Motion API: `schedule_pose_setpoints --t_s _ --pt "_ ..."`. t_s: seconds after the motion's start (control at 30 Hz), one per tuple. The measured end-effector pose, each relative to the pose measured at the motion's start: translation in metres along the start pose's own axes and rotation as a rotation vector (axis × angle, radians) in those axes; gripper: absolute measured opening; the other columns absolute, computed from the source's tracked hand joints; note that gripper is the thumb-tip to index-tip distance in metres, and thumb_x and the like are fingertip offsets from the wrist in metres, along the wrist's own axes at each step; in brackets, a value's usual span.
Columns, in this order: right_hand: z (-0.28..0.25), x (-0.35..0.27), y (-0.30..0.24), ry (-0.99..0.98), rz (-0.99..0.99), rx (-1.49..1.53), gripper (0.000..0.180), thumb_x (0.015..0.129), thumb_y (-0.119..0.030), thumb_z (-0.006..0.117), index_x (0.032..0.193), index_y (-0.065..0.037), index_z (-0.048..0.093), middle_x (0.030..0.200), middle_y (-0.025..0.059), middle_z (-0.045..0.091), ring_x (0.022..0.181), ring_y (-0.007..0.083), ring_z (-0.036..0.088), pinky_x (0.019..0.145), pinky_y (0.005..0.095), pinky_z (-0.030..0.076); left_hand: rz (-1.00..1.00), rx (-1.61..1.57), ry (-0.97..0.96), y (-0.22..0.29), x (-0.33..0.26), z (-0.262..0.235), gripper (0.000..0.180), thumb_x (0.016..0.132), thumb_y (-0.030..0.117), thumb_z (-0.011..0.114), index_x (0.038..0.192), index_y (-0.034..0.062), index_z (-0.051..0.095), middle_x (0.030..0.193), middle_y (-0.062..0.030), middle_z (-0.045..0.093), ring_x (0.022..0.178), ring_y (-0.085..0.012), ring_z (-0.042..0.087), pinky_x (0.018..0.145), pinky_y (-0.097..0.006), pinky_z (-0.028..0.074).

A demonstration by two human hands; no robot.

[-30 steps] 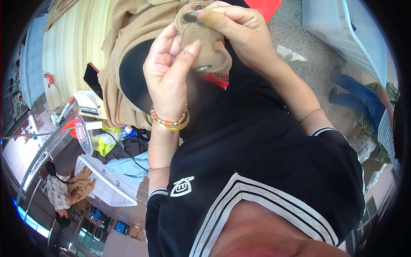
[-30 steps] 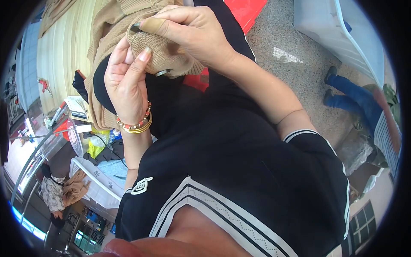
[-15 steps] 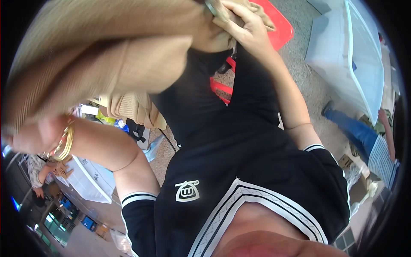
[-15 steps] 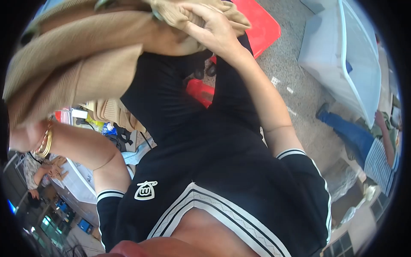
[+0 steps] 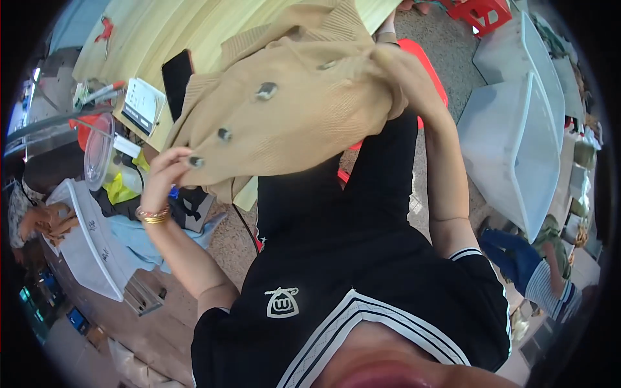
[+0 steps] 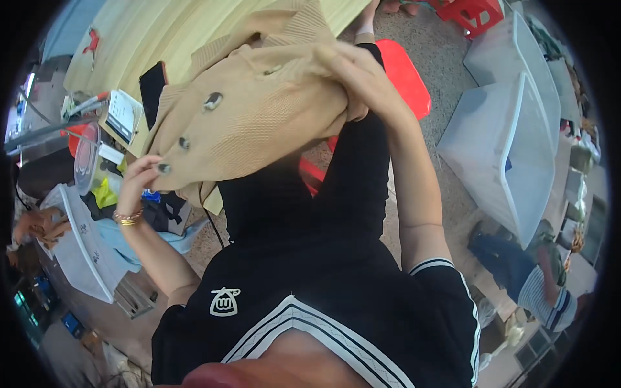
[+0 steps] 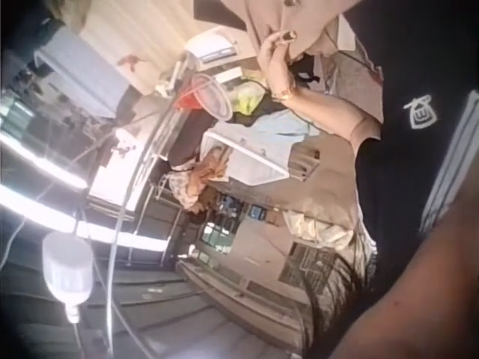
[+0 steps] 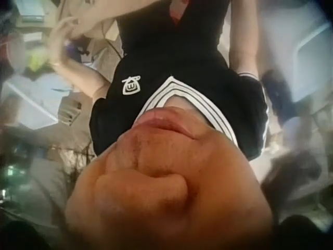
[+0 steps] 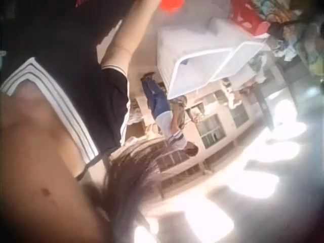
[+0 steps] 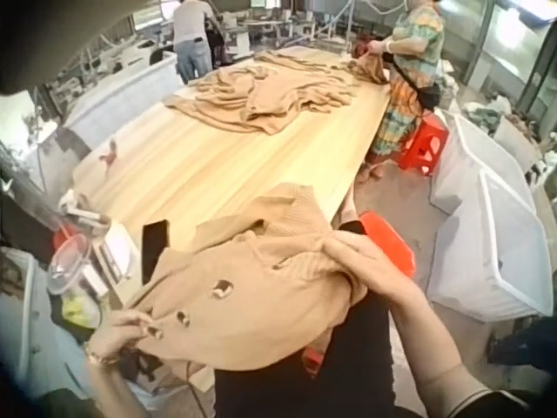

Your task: Trimming loose threads from a garment using small thread snips.

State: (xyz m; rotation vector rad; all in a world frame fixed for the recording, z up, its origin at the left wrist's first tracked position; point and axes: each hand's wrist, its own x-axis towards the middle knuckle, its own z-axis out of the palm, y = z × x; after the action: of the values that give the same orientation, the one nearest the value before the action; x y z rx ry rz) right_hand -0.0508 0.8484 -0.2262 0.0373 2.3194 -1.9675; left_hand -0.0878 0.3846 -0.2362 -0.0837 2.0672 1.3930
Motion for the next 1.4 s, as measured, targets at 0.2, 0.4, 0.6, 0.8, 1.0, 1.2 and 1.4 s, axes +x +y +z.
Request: schedule_pose_setpoints --t_s 0.2,0.4,0.6,0.8,1.0,1.2,1.4 --pt "-0.012 0.037 0.094 0.439 0.139 -0.304 0.065 0.086 -0.045 0.066 0.124 0.007 0.057 0.112 0.0192 0.064 0.108 0.0243 0.061 0.093 0.0337 0.047 0.085 -0.130 -0.253 -0.036 0.039 0.023 0.015 0.094 0.006 0.057 0.108 0.0035 0.059 0.090 0.0071 0.057 0.079 0.0001 0.051 0.066 -0.015 0.039" --pt "0.003 0.040 0.045 0.335 0.032 -0.072 0.031 0.092 -0.024 0.066 0.106 0.003 0.068 0.091 0.0040 0.068 0.079 0.0066 0.061 0.068 0.0213 0.049 0.098 -0.249 -0.308 -0.039 0.032 0.017 0.013 0.096 0.005 0.056 0.108 0.0031 0.057 0.095 0.0061 0.057 0.088 -0.0012 0.052 0.078 -0.016 0.041" --pt "0.037 0.083 -0.102 0.046 -0.388 0.184 0.027 0.098 -0.021 0.059 0.114 -0.001 0.065 0.095 0.0023 0.068 0.081 0.0079 0.062 0.070 0.0202 0.049 0.157 -0.190 -0.305 -0.040 0.013 0.013 0.020 0.092 0.003 0.059 0.112 0.0025 0.057 0.097 0.0057 0.056 0.087 -0.0020 0.051 0.078 -0.017 0.040" --pt "0.086 0.110 -0.138 -0.224 -0.565 -0.236 0.053 0.097 -0.042 0.056 0.134 -0.004 0.054 0.128 0.0127 0.059 0.117 0.0237 0.055 0.097 0.0323 0.044 0.038 -0.122 -0.195 -0.061 -0.018 -0.009 0.020 0.091 0.002 0.059 0.111 0.0026 0.059 0.096 0.0044 0.060 0.083 -0.0042 0.056 0.074 -0.019 0.043" --pt "0.023 0.142 -0.006 0.198 -0.475 -0.856 0.032 0.083 -0.008 0.060 0.112 0.003 0.065 0.107 0.0243 0.065 0.106 0.0387 0.060 0.093 0.0420 0.047 -0.013 -0.099 -0.177 -0.065 -0.021 -0.005 0.019 0.090 -0.001 0.060 0.108 0.0030 0.059 0.094 0.0044 0.061 0.081 -0.0025 0.054 0.070 -0.017 0.041" --pt "0.015 0.100 0.089 0.325 -0.365 -0.765 0.038 0.091 -0.029 0.055 0.113 0.001 0.065 0.108 0.0231 0.066 0.107 0.0380 0.061 0.091 0.0435 0.048 -0.053 -0.060 -0.194 -0.049 -0.013 0.006 0.015 0.091 -0.003 0.058 0.104 0.0032 0.058 0.086 0.0065 0.058 0.068 0.0002 0.048 0.057 -0.016 0.034" --pt "0.084 0.072 0.024 0.005 -0.221 -0.065 0.043 0.098 -0.026 0.051 0.136 -0.005 0.052 0.133 0.0110 0.058 0.126 0.0194 0.050 0.108 0.0293 0.035 -0.078 -0.034 -0.186 -0.057 -0.001 0.014 0.013 0.091 -0.003 0.056 0.102 0.0038 0.057 0.079 0.0075 0.052 0.056 0.0010 0.040 0.047 -0.017 0.027"
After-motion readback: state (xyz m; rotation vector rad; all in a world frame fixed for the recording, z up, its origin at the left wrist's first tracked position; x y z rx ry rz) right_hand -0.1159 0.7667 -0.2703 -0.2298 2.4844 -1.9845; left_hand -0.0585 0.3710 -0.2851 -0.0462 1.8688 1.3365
